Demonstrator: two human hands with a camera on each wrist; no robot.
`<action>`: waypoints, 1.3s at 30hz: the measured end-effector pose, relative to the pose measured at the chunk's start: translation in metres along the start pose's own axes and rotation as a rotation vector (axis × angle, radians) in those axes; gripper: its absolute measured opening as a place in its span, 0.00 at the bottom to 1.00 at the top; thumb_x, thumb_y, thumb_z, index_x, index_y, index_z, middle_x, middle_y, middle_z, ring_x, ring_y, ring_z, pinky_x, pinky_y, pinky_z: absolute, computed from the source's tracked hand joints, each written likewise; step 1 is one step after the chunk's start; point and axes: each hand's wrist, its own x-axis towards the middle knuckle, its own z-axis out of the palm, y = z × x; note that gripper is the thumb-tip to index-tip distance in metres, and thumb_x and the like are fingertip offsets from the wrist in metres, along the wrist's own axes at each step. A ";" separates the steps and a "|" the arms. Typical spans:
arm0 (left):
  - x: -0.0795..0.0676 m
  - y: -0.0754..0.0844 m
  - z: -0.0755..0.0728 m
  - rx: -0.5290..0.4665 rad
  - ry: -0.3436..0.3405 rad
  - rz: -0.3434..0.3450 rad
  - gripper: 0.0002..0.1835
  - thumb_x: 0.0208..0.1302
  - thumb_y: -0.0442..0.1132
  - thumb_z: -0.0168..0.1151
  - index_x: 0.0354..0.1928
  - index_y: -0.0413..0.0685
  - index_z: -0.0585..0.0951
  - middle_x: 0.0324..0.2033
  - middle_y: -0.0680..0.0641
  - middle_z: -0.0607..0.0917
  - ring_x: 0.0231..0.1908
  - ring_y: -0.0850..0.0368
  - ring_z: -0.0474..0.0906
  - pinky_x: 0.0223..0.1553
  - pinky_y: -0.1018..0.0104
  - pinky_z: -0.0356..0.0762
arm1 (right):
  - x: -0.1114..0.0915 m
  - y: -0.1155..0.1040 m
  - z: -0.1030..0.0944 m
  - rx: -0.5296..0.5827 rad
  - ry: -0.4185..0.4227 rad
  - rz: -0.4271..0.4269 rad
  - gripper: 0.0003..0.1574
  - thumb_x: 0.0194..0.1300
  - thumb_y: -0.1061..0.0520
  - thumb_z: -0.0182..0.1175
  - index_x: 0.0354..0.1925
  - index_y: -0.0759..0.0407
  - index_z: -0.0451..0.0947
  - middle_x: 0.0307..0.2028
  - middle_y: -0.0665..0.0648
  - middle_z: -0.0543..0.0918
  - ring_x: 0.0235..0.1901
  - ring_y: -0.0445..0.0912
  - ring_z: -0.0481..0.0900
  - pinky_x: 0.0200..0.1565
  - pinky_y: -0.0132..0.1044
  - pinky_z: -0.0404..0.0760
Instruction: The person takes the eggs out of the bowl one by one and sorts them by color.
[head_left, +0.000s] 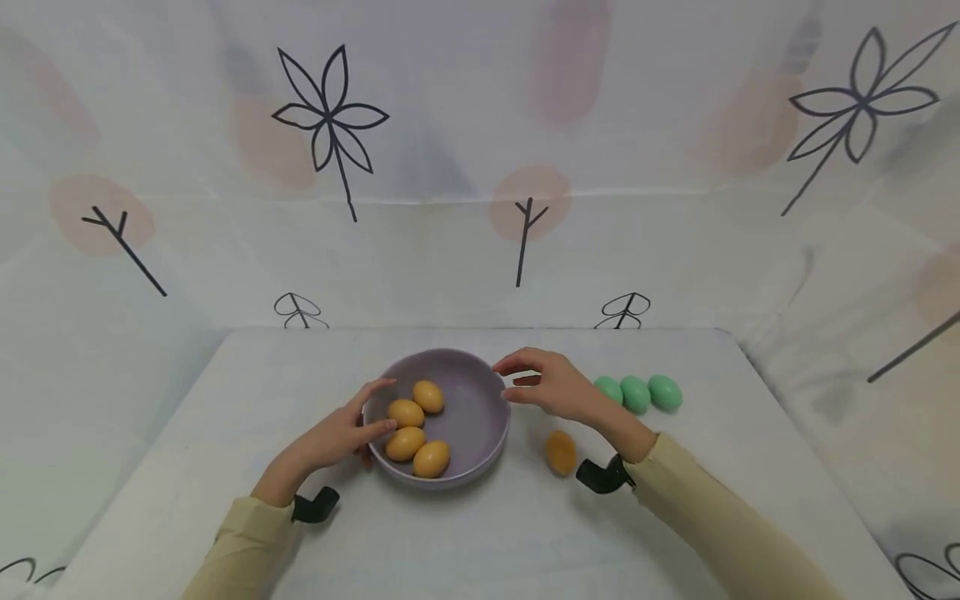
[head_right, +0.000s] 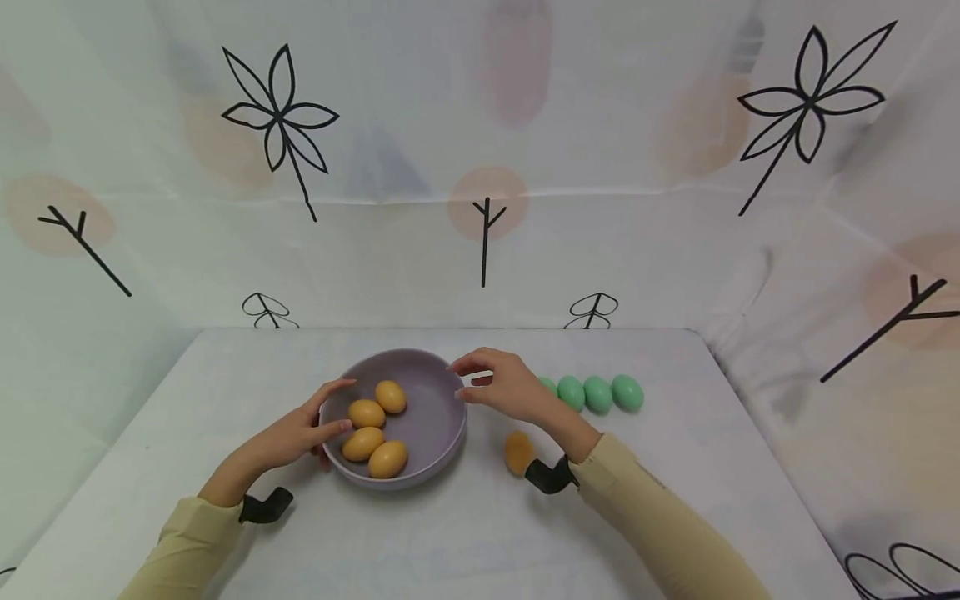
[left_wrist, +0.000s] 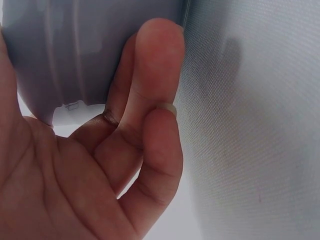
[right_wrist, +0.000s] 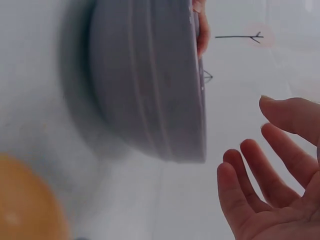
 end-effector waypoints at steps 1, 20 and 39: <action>0.000 0.000 0.000 0.000 -0.001 0.001 0.38 0.71 0.57 0.58 0.76 0.69 0.51 0.24 0.43 0.81 0.24 0.47 0.80 0.36 0.56 0.70 | 0.005 -0.003 0.001 0.002 -0.016 0.002 0.25 0.64 0.60 0.69 0.58 0.63 0.78 0.56 0.60 0.80 0.58 0.53 0.77 0.57 0.45 0.75; -0.002 0.004 -0.003 -0.003 -0.015 -0.015 0.38 0.72 0.58 0.56 0.76 0.69 0.50 0.24 0.43 0.82 0.25 0.48 0.80 0.37 0.56 0.70 | 0.093 -0.021 0.042 -0.003 -0.232 -0.017 0.24 0.66 0.57 0.65 0.59 0.61 0.80 0.57 0.58 0.82 0.59 0.49 0.78 0.60 0.42 0.71; 0.000 -0.001 -0.001 -0.009 -0.017 -0.003 0.38 0.72 0.58 0.56 0.76 0.68 0.50 0.22 0.45 0.83 0.25 0.48 0.79 0.36 0.56 0.70 | 0.113 -0.010 0.066 -0.102 -0.421 0.137 0.33 0.56 0.64 0.69 0.61 0.53 0.80 0.62 0.51 0.77 0.61 0.45 0.71 0.65 0.46 0.63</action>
